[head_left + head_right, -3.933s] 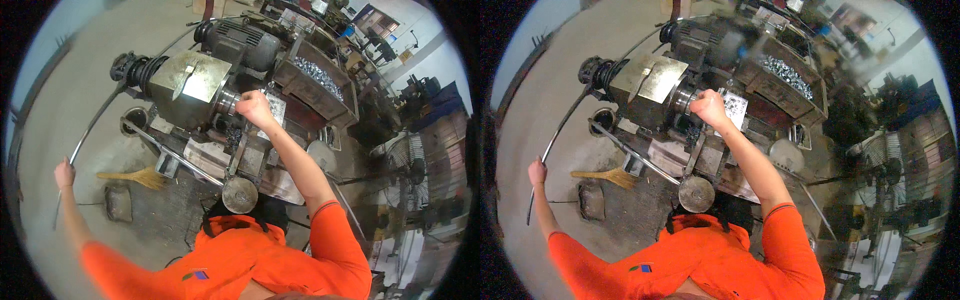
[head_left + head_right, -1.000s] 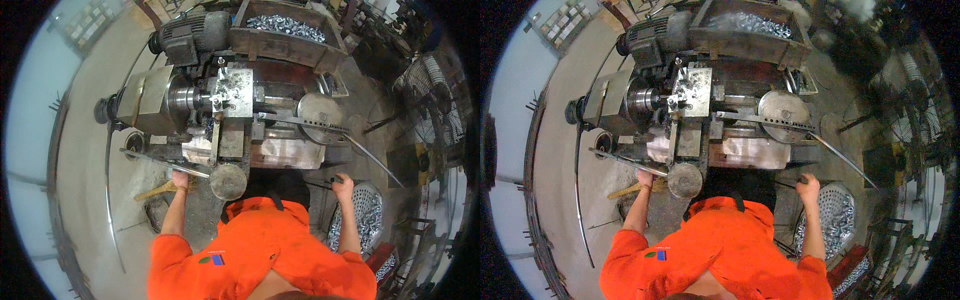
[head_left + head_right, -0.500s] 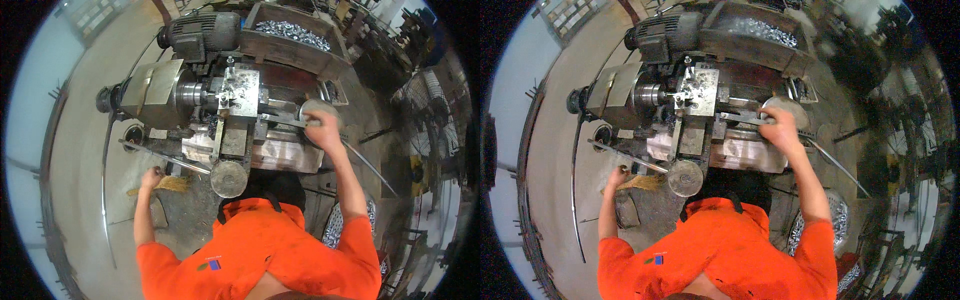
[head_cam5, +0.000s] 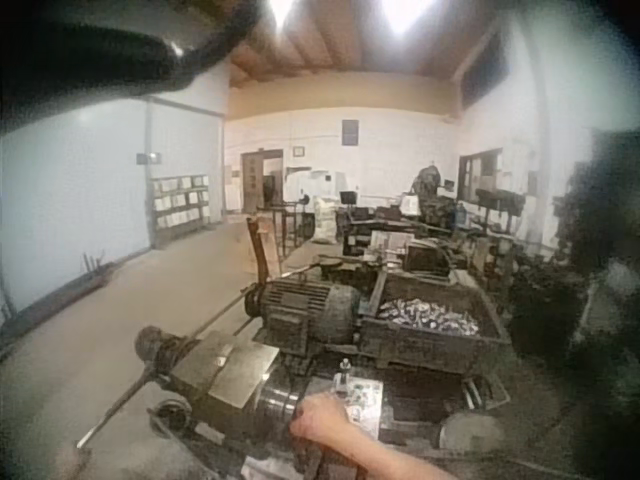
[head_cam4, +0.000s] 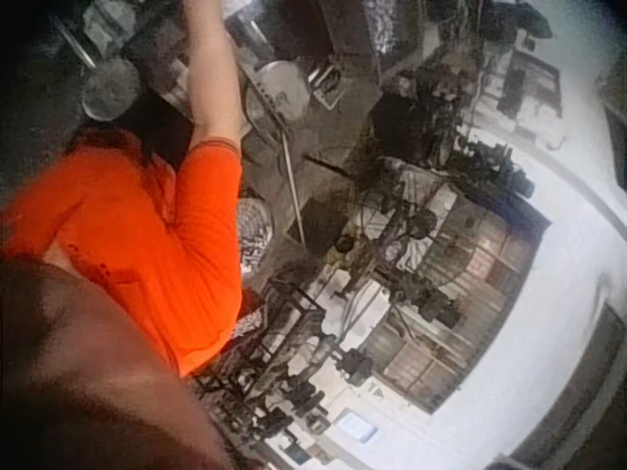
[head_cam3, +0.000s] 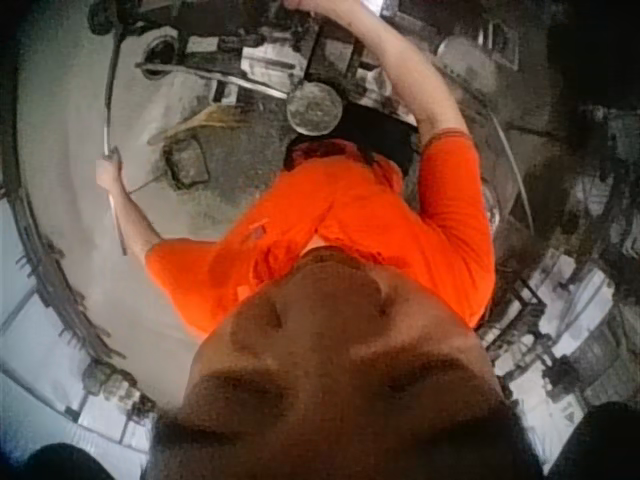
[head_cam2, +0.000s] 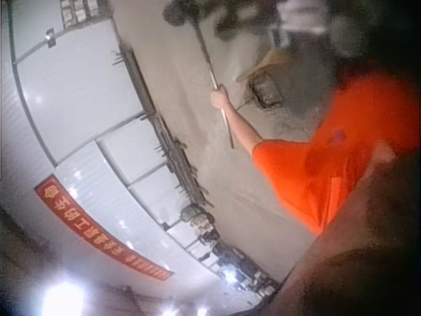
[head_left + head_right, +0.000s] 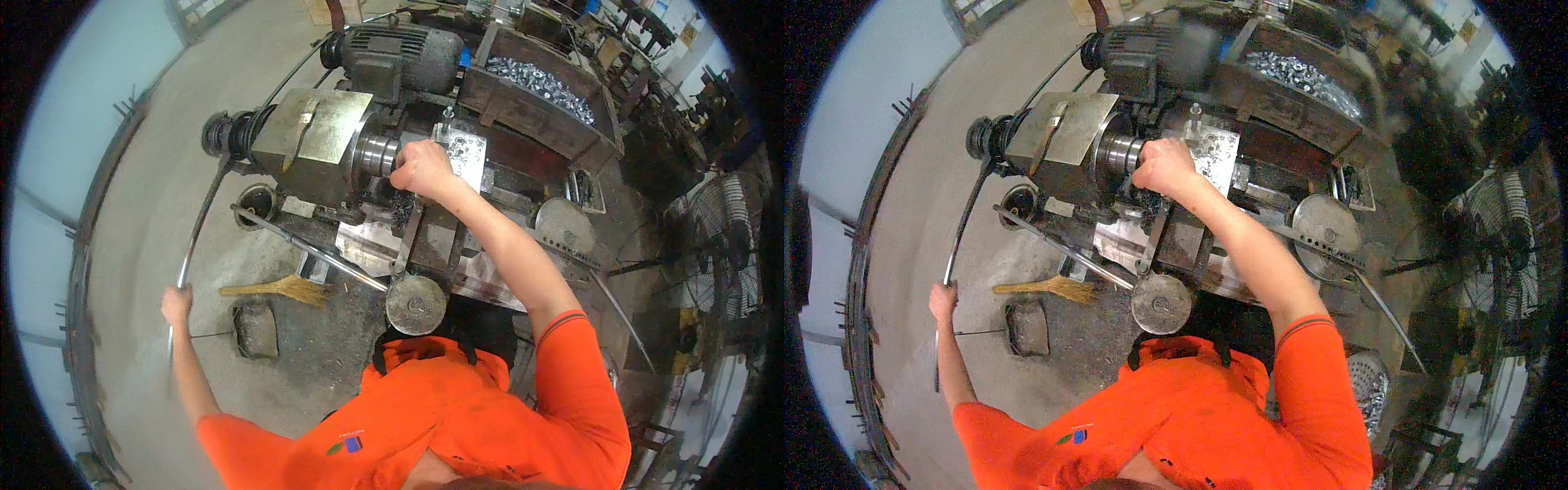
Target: The person operates a metal turning machine, repeatedly inserting small metal parts into the chuck and using a long metal rod to guide or clear the work area. The person collects processed parts into a perforated metal basket.
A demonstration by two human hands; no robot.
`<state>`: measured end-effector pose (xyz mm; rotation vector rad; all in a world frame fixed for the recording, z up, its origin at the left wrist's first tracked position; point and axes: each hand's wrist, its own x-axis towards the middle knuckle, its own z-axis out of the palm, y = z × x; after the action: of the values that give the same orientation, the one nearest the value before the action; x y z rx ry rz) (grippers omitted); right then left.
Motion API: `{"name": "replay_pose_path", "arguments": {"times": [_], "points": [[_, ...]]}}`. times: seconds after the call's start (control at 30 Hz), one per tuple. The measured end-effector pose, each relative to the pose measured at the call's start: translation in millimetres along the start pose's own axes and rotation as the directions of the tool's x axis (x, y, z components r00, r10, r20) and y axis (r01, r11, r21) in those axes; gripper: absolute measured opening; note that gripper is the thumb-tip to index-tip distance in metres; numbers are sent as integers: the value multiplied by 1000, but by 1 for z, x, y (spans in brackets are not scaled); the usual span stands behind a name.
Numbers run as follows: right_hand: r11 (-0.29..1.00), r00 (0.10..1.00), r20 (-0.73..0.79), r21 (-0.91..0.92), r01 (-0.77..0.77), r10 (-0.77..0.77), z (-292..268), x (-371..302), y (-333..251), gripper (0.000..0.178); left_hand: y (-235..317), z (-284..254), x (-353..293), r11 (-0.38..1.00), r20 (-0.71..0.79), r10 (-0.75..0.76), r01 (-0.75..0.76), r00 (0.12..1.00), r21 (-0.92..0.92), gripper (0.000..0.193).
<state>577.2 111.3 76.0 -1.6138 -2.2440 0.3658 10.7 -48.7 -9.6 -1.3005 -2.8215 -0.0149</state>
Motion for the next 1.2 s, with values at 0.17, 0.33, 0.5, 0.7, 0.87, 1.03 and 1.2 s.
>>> {"name": "replay_pose_path", "arguments": {"times": [0.17,0.33,0.5,0.7,0.87,1.03,1.2], "points": [[991,991,132,-132,1,16,-4,6,1,28,-11,7,64,997,37,-83,83,996,-6,36],[993,982,190,-121,12,11,-6,8,0,31,12,-8,32,991,-121,-51,66,991,119,36],[991,991,116,-104,86,-74,1,7,4,29,37,-3,-57,1000,-26,-8,8,1000,-7,50],[979,990,24,-146,141,-139,4,4,12,28,105,-22,-152,985,-79,55,-67,995,-159,50],[979,998,0,-193,58,-59,-49,-19,25,25,91,-20,-150,965,-80,97,-113,992,-237,52],[995,926,-365,-1,-102,95,-144,-41,108,45,90,-16,-112,715,202,262,-50,944,-697,26],[989,859,-499,141,-49,114,-140,-92,115,69,107,-2,-59,456,295,489,49,821,-889,28]]}}
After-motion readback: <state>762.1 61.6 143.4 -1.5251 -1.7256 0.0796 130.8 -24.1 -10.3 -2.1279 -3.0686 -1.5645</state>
